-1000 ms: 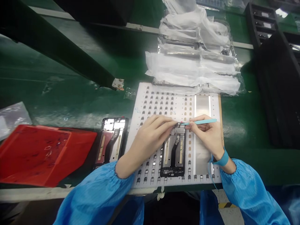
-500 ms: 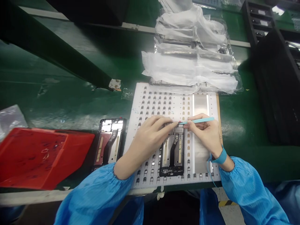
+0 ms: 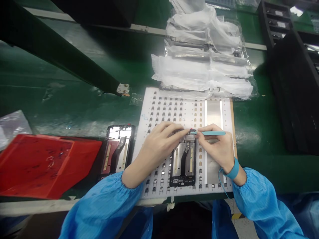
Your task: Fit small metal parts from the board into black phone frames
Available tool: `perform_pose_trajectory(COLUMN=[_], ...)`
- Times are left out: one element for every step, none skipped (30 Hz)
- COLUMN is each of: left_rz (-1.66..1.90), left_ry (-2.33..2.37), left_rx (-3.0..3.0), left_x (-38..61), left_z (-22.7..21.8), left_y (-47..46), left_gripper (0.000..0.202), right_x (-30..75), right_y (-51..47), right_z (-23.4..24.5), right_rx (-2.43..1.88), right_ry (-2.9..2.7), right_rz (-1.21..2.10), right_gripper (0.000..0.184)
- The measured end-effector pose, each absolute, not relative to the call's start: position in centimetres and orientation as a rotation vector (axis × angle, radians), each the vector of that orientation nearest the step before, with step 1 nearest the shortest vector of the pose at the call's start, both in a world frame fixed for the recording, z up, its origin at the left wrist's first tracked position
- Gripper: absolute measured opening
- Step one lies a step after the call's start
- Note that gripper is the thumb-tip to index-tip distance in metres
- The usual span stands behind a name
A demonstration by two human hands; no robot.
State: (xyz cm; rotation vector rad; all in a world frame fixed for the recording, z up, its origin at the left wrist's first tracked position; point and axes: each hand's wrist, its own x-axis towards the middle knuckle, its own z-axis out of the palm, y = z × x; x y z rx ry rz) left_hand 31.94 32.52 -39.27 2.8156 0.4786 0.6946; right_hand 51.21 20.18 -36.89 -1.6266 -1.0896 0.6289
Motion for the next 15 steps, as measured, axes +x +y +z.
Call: perform_pose_trajectory(left_rz=[0.698,0.704,0.708,0.710,0.707,0.701,0.691,0.682,0.681,0.684,0.690,0.696,0.703,0.708,0.713], left_ry=[0.476,0.471,0.470,0.470,0.473,0.476,0.480,0.484,0.486,0.486,0.486,0.487,0.487,0.487,0.488], left_rx=[2.815,2.814,2.812,2.808,2.804,2.800,2.798,2.797,2.795,2.794,2.793,2.791,2.789,2.784,2.779], left_x=[31.94,31.95,31.95,31.95,31.95,31.95,31.94,31.94,31.94,31.94,31.94,31.95,31.96,31.98,32.00], left_z=[-39.28,-39.30,-39.32,-39.33,-39.34,-39.35,-39.37,-39.38,-39.40,-39.42,-39.46,-39.49,-39.54,-39.58,-39.63], left_y=[32.52,32.53,32.53,32.53,32.52,32.51,32.50,32.50,32.50,32.51,32.52,32.54,32.56,32.58,32.59], left_gripper=[0.031,0.031,0.031,0.031,0.032,0.032,0.032,0.032,0.032,0.031,0.031,0.030,0.029,0.028,0.026], right_x=[51.19,51.17,51.15,51.12,51.10,51.07,51.03,51.00,50.97,50.93,50.89,50.86,50.83,50.82,50.81], right_y=[20.17,20.15,20.13,20.10,20.07,20.03,19.99,19.95,19.92,19.90,19.89,19.89,19.89,19.89,19.89], right_z=[-36.89,-36.91,-36.93,-36.95,-36.97,-36.99,-37.00,-37.00,-37.00,-36.99,-36.97,-36.95,-36.93,-36.91,-36.90], right_rx=[-1.633,-1.638,-1.644,-1.651,-1.658,-1.666,-1.672,-1.676,-1.677,-1.675,-1.673,-1.671,-1.668,-1.665,-1.659], right_ry=[-1.097,-1.102,-1.108,-1.116,-1.128,-1.143,-1.162,-1.180,-1.196,-1.211,-1.224,-1.236,-1.250,-1.266,-1.285], right_rz=[0.624,0.623,0.625,0.624,0.620,0.611,0.599,0.584,0.570,0.556,0.543,0.527,0.511,0.492,0.476], right_gripper=[0.013,0.013,0.012,0.012,0.011,0.010,0.010,0.009,0.008,0.007,0.006,0.005,0.005,0.004,0.004])
